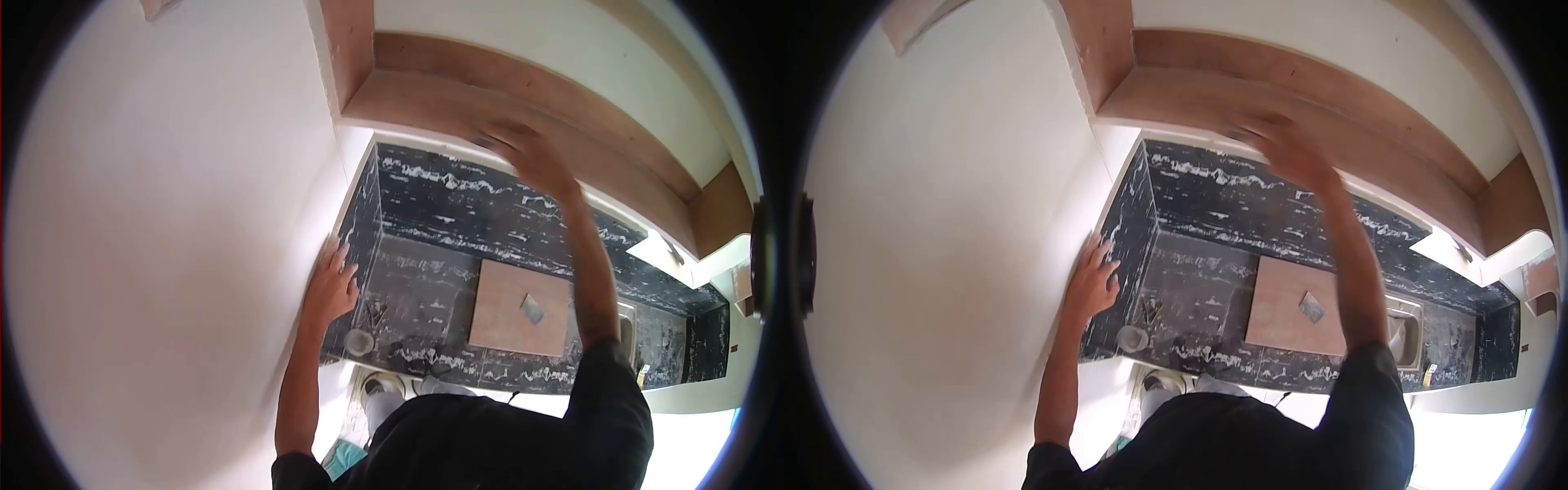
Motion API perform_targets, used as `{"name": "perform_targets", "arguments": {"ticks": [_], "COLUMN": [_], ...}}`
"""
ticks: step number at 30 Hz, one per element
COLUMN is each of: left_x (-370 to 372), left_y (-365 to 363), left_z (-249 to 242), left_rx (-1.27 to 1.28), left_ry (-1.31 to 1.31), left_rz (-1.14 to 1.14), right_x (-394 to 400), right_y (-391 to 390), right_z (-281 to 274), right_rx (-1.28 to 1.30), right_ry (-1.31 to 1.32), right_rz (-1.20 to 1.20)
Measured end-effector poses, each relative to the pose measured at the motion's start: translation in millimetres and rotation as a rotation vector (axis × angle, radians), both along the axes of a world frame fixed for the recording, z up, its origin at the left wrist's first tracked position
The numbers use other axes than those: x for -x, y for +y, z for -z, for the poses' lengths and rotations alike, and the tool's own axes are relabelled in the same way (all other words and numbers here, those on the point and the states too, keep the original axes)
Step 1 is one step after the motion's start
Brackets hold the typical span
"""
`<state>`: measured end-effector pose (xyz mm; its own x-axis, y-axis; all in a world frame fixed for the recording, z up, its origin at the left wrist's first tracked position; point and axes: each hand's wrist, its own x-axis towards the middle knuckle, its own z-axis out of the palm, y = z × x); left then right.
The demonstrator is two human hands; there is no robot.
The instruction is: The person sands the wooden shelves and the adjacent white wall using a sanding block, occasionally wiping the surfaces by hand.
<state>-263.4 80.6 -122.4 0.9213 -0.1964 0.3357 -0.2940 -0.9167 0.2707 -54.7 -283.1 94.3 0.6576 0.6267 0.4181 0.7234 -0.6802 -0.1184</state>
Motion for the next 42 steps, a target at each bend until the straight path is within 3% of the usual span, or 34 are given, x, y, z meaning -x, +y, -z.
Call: {"name": "perform_targets", "arguments": {"ticks": [3,6,7,11,12,14,16,19,21,22,23,24,26,28,34,37,42], "left_x": [-2,-1,-3,-15,-20,-42,-67,-102,-129,-144,-152,-155,-162,-161,-155,-136,-72], "left_y": [-3,-3,-2,1,-4,-17,-34,-68,-79,-81,-83,-86,-90,-100,-87,-63,-18], "left_z": [-9,-9,-8,0,-3,-17,-50,-118,-137,-140,-140,-140,-141,-146,-146,-139,-45], "left_rx": [0.037,0.046,0.044,0.159,0.26,0.441,0.366,0.275,0.146,0.073,0.0,-0.006,-0.02,-0.032,-0.056,-0.001,0.022], "left_ry": [0.019,0.039,0.042,-0.017,-0.068,-0.181,-0.422,-0.559,-0.561,-0.552,-0.54,-0.537,-0.533,-0.519,-0.49,-0.471,-0.257], "left_rz": [0.002,0.025,0.023,0.049,0.016,-0.044,-0.06,0.001,-0.016,-0.037,-0.056,-0.065,-0.074,-0.01,-0.105,-0.127,-0.134], "right_x": [30,36,28,-15,-38,-41,-34,-23,25,22,22,32,38,64,74,61,45], "right_y": [-113,-113,-97,83,124,188,169,81,6,-41,-90,-136,-228,-260,-254,-235,-146], "right_z": [-9,-13,-2,11,31,24,21,24,4,12,20,20,32,18,14,27,29], "right_rx": [-0.147,-0.107,-0.014,-0.049,-0.115,-0.071,-0.109,-0.12,-0.042,-0.046,0.075,0.064,0.286,-0.065,-0.124,-0.113,-0.118], "right_ry": [0.138,0.092,-0.027,-0.093,-0.153,-0.009,-0.108,-0.234,-0.131,-0.135,-0.297,-0.311,-0.451,-0.199,-0.137,-0.229,-0.285], "right_rz": [0.231,0.232,0.252,-0.18,-0.215,-0.162,-0.205,-0.272,0.082,0.112,0.153,0.201,0.36,0.524,0.89,0.851,0.731]}}
